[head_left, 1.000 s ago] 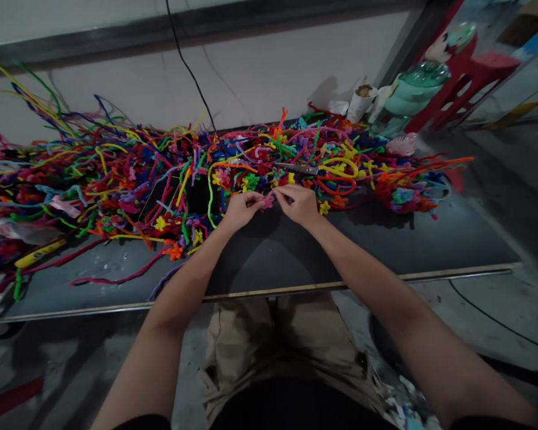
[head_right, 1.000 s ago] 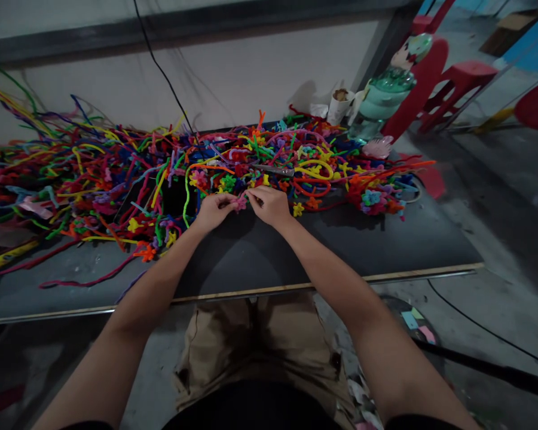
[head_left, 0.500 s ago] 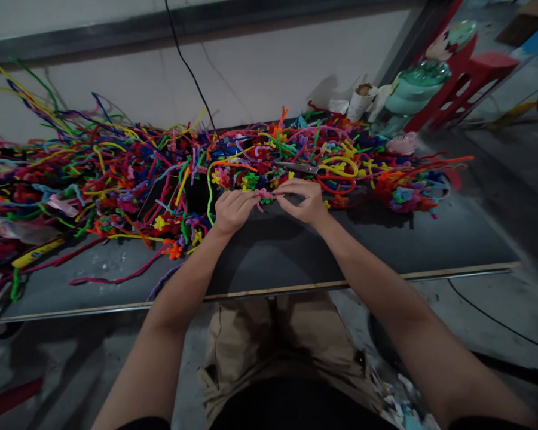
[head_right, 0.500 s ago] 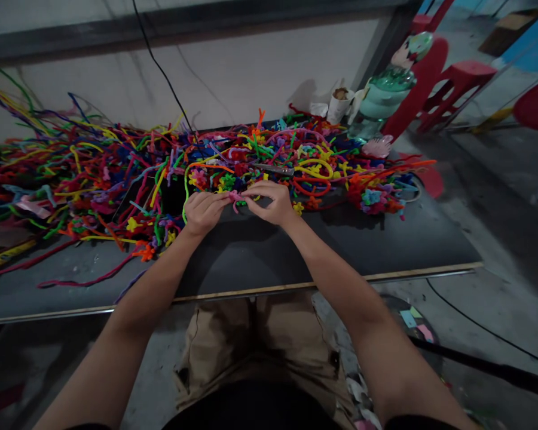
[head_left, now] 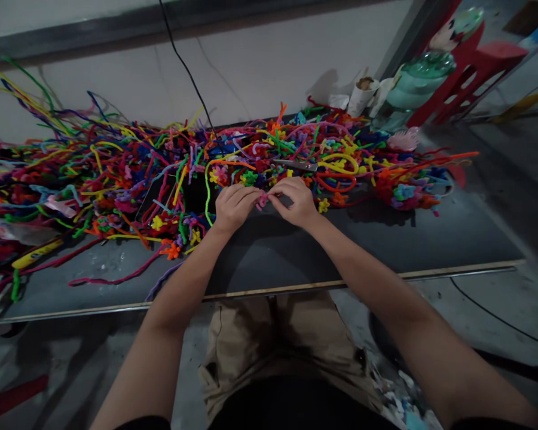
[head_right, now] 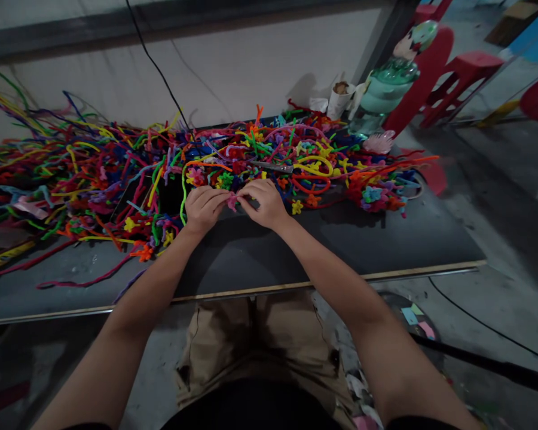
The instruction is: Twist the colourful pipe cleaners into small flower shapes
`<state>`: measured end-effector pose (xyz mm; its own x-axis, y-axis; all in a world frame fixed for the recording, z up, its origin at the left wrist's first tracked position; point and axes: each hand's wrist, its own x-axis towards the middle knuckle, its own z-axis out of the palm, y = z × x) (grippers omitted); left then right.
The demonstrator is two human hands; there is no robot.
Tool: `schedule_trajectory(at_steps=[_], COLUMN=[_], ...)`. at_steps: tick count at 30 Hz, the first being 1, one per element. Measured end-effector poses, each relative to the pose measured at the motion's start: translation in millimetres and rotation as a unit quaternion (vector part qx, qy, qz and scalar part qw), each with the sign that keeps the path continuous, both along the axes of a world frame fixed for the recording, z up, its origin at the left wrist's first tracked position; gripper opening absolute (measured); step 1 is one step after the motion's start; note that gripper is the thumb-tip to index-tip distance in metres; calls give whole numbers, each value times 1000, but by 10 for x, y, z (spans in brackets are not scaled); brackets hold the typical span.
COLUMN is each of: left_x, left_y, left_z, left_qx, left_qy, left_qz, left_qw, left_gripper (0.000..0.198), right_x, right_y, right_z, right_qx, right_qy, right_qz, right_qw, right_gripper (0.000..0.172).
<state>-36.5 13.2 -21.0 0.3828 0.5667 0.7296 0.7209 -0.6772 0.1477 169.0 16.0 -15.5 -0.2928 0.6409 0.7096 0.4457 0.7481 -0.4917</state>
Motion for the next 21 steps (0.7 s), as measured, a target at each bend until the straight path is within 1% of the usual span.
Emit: schedule_trajectory(at_steps=[2,5,8,10,13,16,18,21], left_x=[-19,-22,18,60,128,182,205,219], left_y=[21,52,61,48,15,-15,-32,-59], left_z=[-17,-46,-41,-13,35,61,66,74], left_qx=[-7,4,30,29,-3,-55,-89,-116], left_qy=[2,-18,-45,-65,-118,-175,-197,-212], left_qz=[-24,-53,-62,-63,-76,-96,-93,-83], left_qw=[1000,998,997,995,990,978,972,967], left_gripper=[29,27,27,26,25,24,22,20], right_x=[-3,-15,-35,-49,-61,-58,-51,-38], right_y=[-3,-5,-16,-28,-39,-28,-12,10], right_z=[-4,-11,-11,-5,2,-8,-24,-48], right_qx=[8,19,47,66,67,57,41,19], right_qy=[-2,-7,19,43,52,47,33,1], right_qz=[2,-14,-15,-7,-10,-16,-19,-24], right_qw=[1000,1000,999,997,996,997,998,1000], right_gripper=[25,24,24,23,23,24,26,29])
